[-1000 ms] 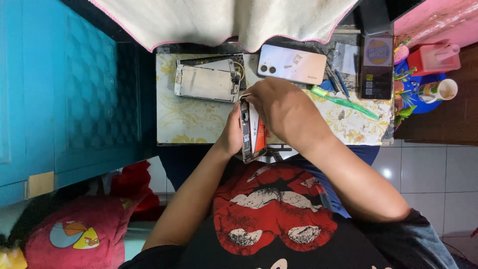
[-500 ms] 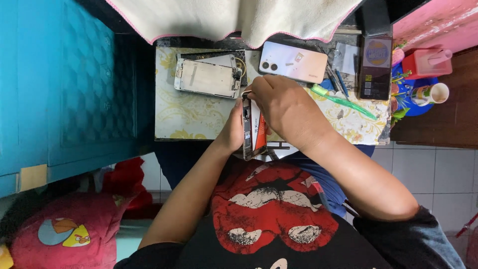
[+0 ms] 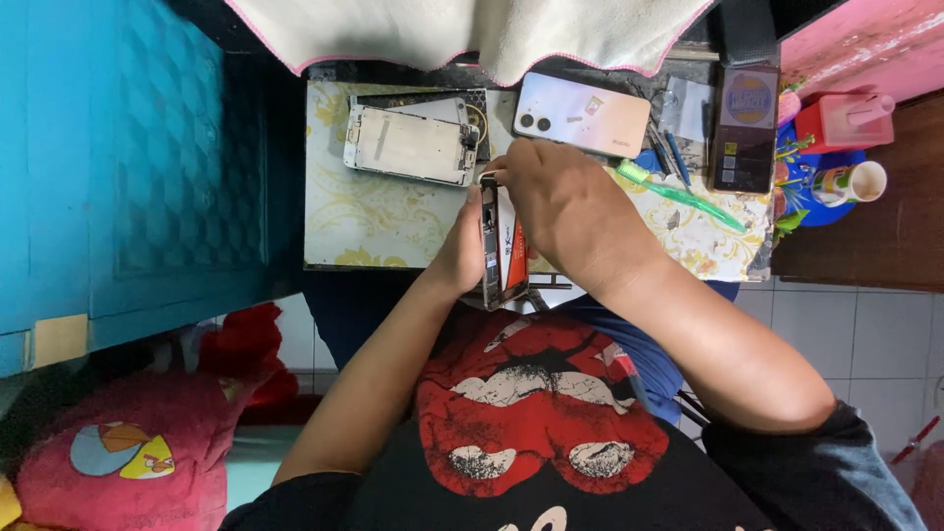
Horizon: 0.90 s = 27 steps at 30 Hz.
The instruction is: Repairing a smartphone by carefully manipulating internal components and the battery with a small tool.
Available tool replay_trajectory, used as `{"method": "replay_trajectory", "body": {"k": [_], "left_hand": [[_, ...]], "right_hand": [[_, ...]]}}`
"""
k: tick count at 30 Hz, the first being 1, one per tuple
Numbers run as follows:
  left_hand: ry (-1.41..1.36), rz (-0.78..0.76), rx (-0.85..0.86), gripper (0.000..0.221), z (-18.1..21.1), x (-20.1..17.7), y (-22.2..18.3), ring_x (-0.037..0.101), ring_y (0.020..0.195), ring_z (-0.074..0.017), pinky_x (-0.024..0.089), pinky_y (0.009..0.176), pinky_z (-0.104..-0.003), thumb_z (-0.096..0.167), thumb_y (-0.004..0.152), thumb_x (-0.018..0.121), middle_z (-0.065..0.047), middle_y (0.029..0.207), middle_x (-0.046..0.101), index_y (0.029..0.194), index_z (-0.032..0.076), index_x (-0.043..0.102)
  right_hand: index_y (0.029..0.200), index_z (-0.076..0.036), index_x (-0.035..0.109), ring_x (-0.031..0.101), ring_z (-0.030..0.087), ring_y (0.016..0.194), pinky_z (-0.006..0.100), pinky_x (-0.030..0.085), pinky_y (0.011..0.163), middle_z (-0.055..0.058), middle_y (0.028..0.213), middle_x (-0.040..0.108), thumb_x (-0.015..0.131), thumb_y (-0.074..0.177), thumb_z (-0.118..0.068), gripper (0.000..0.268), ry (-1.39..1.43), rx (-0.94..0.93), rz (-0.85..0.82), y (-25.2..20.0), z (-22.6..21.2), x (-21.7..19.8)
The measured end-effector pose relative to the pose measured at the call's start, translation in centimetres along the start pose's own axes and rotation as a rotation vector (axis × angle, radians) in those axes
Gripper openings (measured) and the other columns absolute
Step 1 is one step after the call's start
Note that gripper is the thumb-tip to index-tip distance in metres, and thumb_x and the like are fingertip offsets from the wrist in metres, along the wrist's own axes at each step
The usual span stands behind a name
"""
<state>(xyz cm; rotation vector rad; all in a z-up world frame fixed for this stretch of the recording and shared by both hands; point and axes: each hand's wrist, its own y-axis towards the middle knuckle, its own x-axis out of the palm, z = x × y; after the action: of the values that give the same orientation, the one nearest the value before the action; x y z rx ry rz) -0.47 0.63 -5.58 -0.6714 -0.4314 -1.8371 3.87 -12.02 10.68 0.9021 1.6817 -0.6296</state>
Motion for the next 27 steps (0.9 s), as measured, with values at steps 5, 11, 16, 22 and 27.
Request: {"method": "replay_trajectory", "body": {"k": [5, 11, 16, 22, 27], "left_hand": [[-0.149, 0.011, -0.043, 0.084, -2.8, -1.7, 0.0, 0.072, 0.104, -0.0342, 0.063, 0.083, -0.049, 0.069, 0.105, 0.026, -0.031, 0.125, 0.066, 0.142, -0.001, 0.053], [-0.100, 0.016, 0.027, 0.070, -2.2, -2.0, 0.5, 0.062, 0.120, -0.0322, 0.051, 0.103, -0.049, 0.058, 0.110, 0.028, -0.028, 0.140, 0.057, 0.145, 0.001, 0.052], [-0.071, 0.020, 0.078, 0.063, -1.1, -0.7, 0.6, 0.058, 0.130, -0.0311, 0.047, 0.112, -0.048, 0.050, 0.113, 0.027, -0.026, 0.148, 0.053, 0.147, 0.002, 0.052], [-0.169, 0.025, 0.142, 0.057, 0.3, 0.6, 0.4, 0.059, 0.131, -0.0302, 0.040, 0.118, -0.044, 0.045, 0.115, 0.033, -0.020, 0.148, 0.055, 0.148, 0.003, 0.050], [-0.287, 0.018, 0.137, 0.050, 1.0, -0.1, 0.7, 0.059, 0.130, -0.0224, 0.042, 0.116, -0.040, 0.040, 0.116, 0.032, -0.018, 0.142, 0.061, 0.141, 0.006, 0.058]], "right_hand": [[0.092, -0.001, 0.068, 0.064, 0.020, 0.062, 0.028, 0.055, 0.062, 0.007, 0.068, 0.057, 0.052, 0.114, -0.017, 0.031, -0.008, -0.105, 0.094, 0.1, 0.0, -0.8], [0.102, -0.003, 0.063, 0.064, 0.027, 0.072, 0.035, 0.055, 0.060, 0.010, 0.081, 0.058, 0.053, 0.110, -0.010, 0.014, 0.069, -0.190, 0.214, 0.2, 0.4, 0.5], [0.111, 0.000, 0.054, 0.068, 0.038, 0.078, 0.039, 0.055, 0.050, 0.014, 0.094, 0.058, 0.051, 0.104, 0.002, 0.008, 0.286, -0.180, 0.287, 0.3, 0.5, 2.0], [0.122, -0.003, 0.053, 0.077, 0.037, 0.084, 0.047, 0.061, 0.073, 0.012, 0.091, 0.075, 0.079, 0.098, -0.003, 0.036, 0.546, -0.040, 0.558, 0.2, -0.2, 3.2], [0.107, 0.000, 0.063, 0.080, 0.030, 0.079, 0.035, 0.063, 0.071, 0.010, 0.089, 0.079, 0.087, 0.087, 0.001, 0.032, 0.513, -0.201, 0.811, 1.6, 0.6, 6.9]]}}
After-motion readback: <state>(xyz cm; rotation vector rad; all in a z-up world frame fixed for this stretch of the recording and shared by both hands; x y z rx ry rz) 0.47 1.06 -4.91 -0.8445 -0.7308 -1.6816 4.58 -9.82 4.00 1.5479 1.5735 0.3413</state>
